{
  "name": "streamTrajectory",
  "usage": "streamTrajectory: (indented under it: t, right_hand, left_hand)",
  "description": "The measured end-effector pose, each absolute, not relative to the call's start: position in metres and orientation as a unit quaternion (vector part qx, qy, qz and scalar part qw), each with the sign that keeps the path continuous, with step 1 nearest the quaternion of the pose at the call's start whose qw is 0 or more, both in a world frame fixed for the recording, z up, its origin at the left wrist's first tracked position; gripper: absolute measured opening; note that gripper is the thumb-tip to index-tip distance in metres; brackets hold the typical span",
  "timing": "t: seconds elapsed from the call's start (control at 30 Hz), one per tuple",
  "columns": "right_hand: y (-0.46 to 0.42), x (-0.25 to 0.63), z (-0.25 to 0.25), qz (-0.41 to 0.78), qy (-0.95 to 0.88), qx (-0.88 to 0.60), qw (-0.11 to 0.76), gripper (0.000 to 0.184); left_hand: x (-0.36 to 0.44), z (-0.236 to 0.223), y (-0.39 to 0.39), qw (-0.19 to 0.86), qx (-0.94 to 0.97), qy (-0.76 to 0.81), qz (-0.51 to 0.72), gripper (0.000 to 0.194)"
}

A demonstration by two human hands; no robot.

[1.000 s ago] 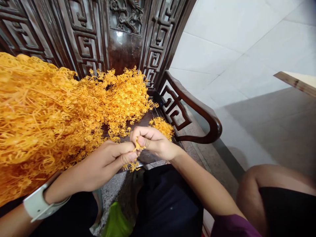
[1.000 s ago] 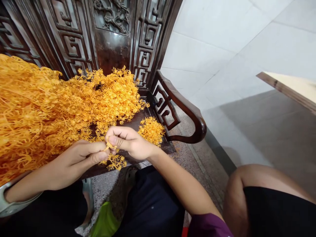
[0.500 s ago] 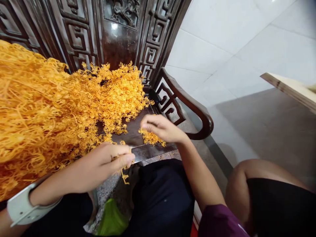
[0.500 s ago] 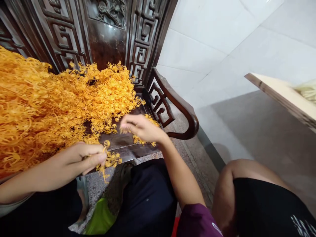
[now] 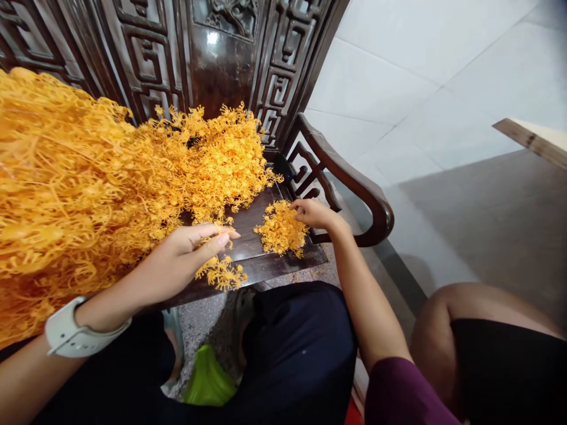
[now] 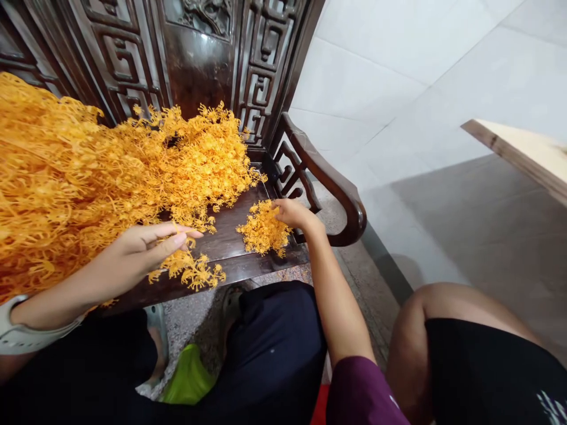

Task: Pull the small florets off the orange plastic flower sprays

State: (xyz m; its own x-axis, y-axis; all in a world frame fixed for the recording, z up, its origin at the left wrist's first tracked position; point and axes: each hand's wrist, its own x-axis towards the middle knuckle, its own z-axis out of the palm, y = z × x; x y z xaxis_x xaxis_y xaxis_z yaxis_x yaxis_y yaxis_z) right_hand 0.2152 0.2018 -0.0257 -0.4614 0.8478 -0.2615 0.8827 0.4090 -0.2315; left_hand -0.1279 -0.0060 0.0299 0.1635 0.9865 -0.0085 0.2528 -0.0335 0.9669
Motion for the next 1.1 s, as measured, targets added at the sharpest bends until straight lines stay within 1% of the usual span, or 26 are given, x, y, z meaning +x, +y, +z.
streamTrajectory:
  t: [0.1, 0.17, 0.2, 0.23, 0.3, 0.37, 0.43, 0.53, 0.6, 0.67, 0.77, 0.87, 0.97, 1.1]
  right_hand:
    - [0.184, 0.209, -0.005, -0.136, 0.847, 0.512, 0.048, 0.039]
    - [0.163, 0.194, 0.013, -0.120, 0.866, 0.485, 0.007, 0.038]
    - [0.150, 0.184, 0.023, -0.133, 0.881, 0.453, -0.031, 0.038]
    - [0.135, 0.172, 0.032, -0.176, 0.895, 0.404, -0.074, 0.038]
    - [0.108, 0.146, 0.046, -0.303, 0.886, 0.320, -0.142, 0.041]
    - [0.085, 0.121, 0.054, -0.384, 0.862, 0.272, -0.188, 0.042]
    - [0.070, 0.103, 0.054, -0.416, 0.846, 0.257, -0.213, 0.037]
    - [0.060, 0.087, 0.044, -0.415, 0.838, 0.267, -0.232, 0.023]
    - [0.060, 0.081, 0.036, -0.421, 0.827, 0.274, -0.252, 0.023]
    - [0.061, 0.078, 0.031, -0.451, 0.806, 0.271, -0.270, 0.026]
    - [0.062, 0.077, 0.031, -0.530, 0.760, 0.253, -0.279, 0.031]
    - [0.060, 0.077, 0.033, -0.648, 0.688, 0.201, -0.259, 0.033]
    - [0.057, 0.077, 0.030, -0.740, 0.619, 0.130, -0.229, 0.030]
    - [0.055, 0.077, 0.018, -0.783, 0.583, 0.051, -0.212, 0.028]
  left_hand:
    - [-0.128, 0.033, -0.008, 0.520, 0.579, 0.510, 0.367, 0.041]
    - [-0.126, 0.035, -0.009, 0.550, 0.548, 0.520, 0.357, 0.043]
    - [-0.125, 0.036, -0.010, 0.562, 0.529, 0.524, 0.360, 0.044]
    - [-0.123, 0.036, -0.010, 0.572, 0.509, 0.527, 0.369, 0.044]
    - [-0.120, 0.036, -0.011, 0.589, 0.476, 0.521, 0.394, 0.043]
    - [-0.118, 0.034, -0.012, 0.603, 0.453, 0.511, 0.413, 0.041]
    - [-0.117, 0.032, -0.013, 0.608, 0.437, 0.503, 0.430, 0.040]
    - [-0.115, 0.029, -0.015, 0.609, 0.426, 0.498, 0.446, 0.037]
    - [-0.113, 0.029, -0.017, 0.611, 0.414, 0.500, 0.453, 0.035]
    - [-0.111, 0.030, -0.017, 0.605, 0.399, 0.502, 0.472, 0.035]
    - [-0.112, 0.035, -0.018, 0.592, 0.384, 0.499, 0.503, 0.034]
    - [-0.116, 0.038, -0.019, 0.597, 0.414, 0.475, 0.496, 0.034]
    - [-0.119, 0.037, -0.023, 0.644, 0.436, 0.407, 0.478, 0.034]
    - [-0.114, 0.033, -0.032, 0.731, 0.375, 0.326, 0.468, 0.034]
